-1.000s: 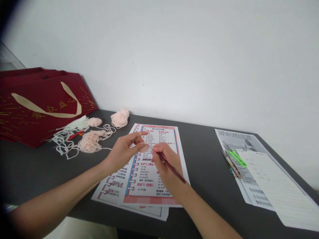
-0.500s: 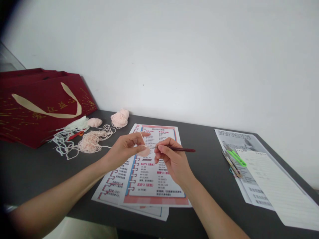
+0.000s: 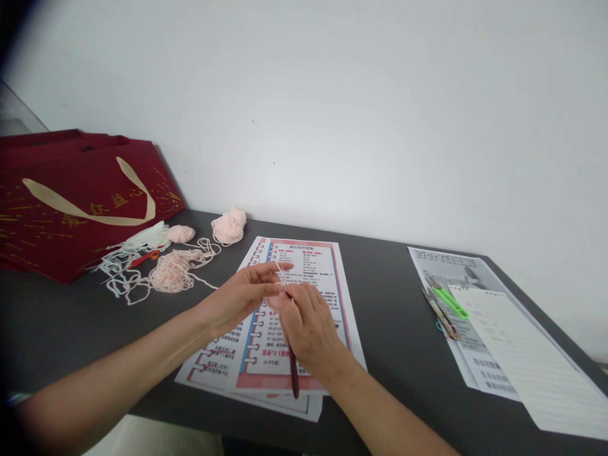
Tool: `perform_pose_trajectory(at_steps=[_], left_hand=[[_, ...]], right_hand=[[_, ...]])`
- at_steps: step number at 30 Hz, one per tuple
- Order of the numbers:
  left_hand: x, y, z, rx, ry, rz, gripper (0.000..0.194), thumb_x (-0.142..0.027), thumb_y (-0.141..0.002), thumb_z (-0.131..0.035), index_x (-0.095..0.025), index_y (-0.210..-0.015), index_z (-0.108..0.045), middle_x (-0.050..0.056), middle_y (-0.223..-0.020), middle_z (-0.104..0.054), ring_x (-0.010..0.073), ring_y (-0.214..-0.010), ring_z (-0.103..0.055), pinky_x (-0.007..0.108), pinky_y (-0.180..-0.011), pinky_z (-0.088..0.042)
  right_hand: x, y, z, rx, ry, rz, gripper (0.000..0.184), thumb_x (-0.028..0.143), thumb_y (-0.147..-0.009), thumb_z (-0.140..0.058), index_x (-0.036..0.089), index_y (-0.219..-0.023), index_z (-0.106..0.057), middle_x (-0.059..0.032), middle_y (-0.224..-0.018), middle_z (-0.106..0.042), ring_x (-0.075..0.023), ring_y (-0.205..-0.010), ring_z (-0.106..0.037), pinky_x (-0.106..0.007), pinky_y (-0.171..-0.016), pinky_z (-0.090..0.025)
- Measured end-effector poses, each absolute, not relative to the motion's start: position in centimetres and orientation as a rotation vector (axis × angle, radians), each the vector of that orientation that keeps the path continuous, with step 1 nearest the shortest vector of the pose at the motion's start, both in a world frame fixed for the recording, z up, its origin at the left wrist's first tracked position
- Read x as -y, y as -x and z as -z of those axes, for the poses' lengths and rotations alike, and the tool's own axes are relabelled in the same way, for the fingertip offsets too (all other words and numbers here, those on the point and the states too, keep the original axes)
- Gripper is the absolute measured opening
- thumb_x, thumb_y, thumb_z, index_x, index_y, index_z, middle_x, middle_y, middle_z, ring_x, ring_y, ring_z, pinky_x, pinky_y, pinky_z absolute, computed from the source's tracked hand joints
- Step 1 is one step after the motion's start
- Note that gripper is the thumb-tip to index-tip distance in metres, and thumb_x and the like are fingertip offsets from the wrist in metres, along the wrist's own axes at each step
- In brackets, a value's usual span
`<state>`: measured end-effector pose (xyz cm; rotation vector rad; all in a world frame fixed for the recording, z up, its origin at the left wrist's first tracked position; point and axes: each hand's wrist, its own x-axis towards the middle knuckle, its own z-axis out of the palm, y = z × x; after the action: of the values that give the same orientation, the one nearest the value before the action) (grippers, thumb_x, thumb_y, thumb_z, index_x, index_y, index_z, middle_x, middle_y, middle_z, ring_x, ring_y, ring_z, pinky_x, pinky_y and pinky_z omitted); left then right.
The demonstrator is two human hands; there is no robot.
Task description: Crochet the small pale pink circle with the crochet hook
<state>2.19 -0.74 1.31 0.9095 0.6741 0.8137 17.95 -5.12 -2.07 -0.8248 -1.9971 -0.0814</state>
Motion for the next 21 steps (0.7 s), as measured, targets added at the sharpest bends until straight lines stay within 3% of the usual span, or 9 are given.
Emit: perform_pose_trajectory(at_steps=[3,8,21], left_hand=[[0.3,-1.8,-1.5,-0.628,-0.809,-0.723,0.039,-0.014,-0.065,-0.076,-0.013,-0.103,-0.067,-0.002,-0.066,-0.061,0.0091,-0.063,-0.058,0.026,-0.070,-0.041],[-0.7,-1.0,-1.7,-0.643,-0.891,-0.754,0.039,-0.013,-0.066,-0.076,-0.012,-0.104,-0.066,-0.002,-0.067,-0.060,0.0082,-0.062,-0.056,0.024,-0.066,-0.039],[-1.9,0.8,-2.7,-0.588,-1.057,-0.516,0.037,-0.011,-0.068,-0.072,-0.012,-0.105,-0.067,-0.003,-0.066,-0.059,0.0068,-0.059,-0.054,0.021,-0.057,-0.038]], right_hand=[[4.8,-18.3,1.8,1.858,0.796,-0.283,0.023,0.005,-0.085,-0.051,0.024,-0.097,-0.051,-0.0037,-0.094,-0.057,-0.0163,-0.080,-0.058,-0.031,-0.067,-0.050],[4.0,-18.8,0.8,1.425,0.779,-0.981,0.010,0.014,-0.088,-0.054,0.023,-0.086,-0.055,0.0004,-0.091,-0.054,-0.0085,-0.061,-0.057,-0.025,-0.056,-0.047],[3.8,-20.1,-0.5,1.432,0.723,-1.176,0.008,0.014,-0.083,-0.063,0.022,-0.081,-0.061,0.0001,-0.086,-0.059,-0.0099,-0.061,-0.059,-0.026,-0.053,-0.047]])
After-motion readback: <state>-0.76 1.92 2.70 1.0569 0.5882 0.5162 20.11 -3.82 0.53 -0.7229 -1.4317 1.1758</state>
